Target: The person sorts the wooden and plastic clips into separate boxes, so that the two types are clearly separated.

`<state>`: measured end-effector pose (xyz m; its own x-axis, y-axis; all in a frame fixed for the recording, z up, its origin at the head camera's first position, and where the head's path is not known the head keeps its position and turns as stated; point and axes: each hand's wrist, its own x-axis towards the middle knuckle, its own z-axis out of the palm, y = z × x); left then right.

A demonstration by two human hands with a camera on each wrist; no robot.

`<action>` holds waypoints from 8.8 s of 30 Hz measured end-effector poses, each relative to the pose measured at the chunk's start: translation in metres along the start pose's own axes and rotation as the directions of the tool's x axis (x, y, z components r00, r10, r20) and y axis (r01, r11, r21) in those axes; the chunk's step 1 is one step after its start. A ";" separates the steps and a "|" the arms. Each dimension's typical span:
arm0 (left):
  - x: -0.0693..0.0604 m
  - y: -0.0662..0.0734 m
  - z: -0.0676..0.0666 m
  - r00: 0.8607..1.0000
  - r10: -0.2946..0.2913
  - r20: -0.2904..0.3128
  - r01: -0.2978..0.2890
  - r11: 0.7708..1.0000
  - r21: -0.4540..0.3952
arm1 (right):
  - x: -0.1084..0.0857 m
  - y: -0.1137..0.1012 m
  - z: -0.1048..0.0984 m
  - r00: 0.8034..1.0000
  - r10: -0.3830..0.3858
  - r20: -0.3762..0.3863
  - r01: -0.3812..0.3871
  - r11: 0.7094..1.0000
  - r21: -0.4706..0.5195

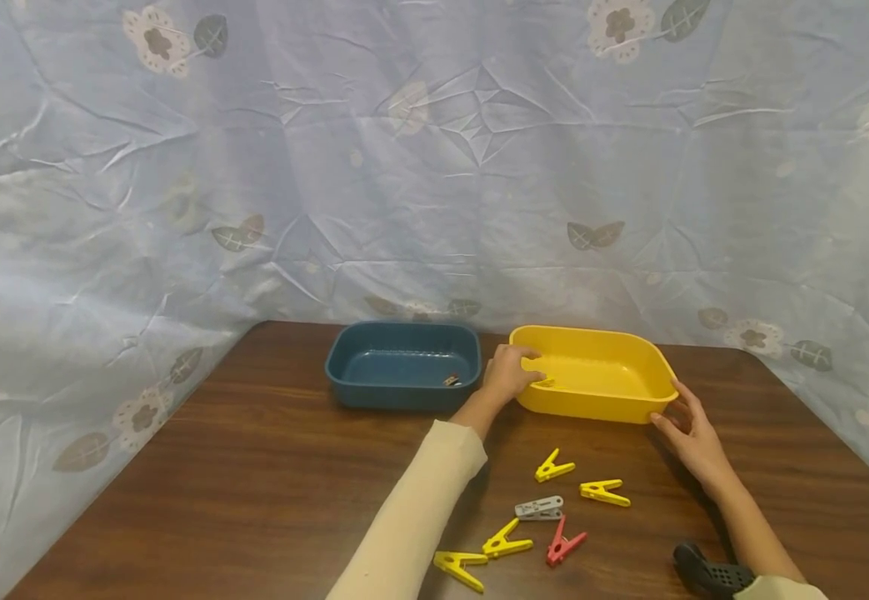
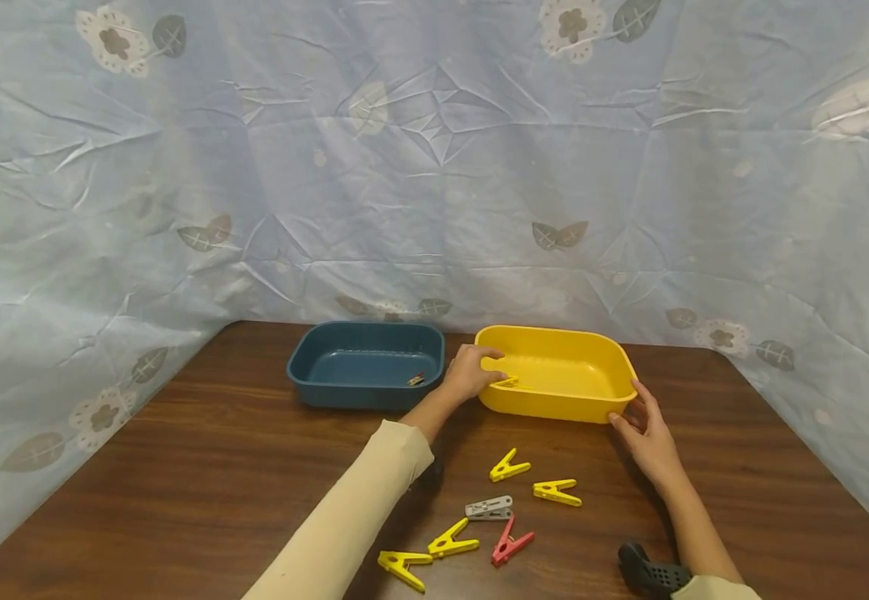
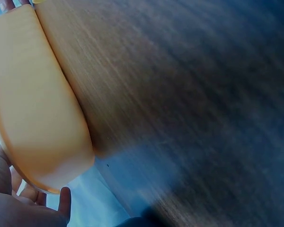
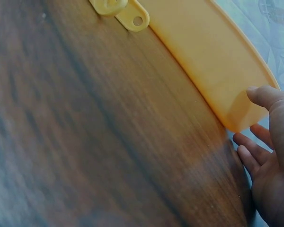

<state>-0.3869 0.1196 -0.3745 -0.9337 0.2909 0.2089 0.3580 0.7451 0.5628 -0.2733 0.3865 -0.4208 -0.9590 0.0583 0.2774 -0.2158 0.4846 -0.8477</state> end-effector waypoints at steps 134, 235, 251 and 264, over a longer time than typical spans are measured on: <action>-0.216 -0.091 -0.069 0.757 0.542 0.366 -0.436 0.835 -0.336 | -0.001 0.000 -0.002 1.000 -0.022 -0.009 0.022 0.999 -0.048; -0.058 -0.002 -0.063 0.874 0.467 0.136 -0.485 0.858 0.168 | 0.000 -0.002 -0.002 1.000 0.016 0.008 -0.015 0.999 -0.049; -0.022 0.005 -0.036 0.899 0.430 0.078 -0.437 0.880 0.186 | 0.002 0.004 -0.001 1.000 0.019 0.000 -0.019 0.998 -0.062; -0.006 0.024 -0.008 0.941 0.310 0.134 -0.332 0.922 0.200 | 0.000 0.004 -0.005 1.000 0.021 -0.005 -0.022 0.997 -0.074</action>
<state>-0.3731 0.1316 -0.3559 -0.7670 0.5849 0.2637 0.6413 0.7104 0.2898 -0.2736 0.3924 -0.4218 -0.9625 0.0729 0.2614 -0.1807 0.5466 -0.8177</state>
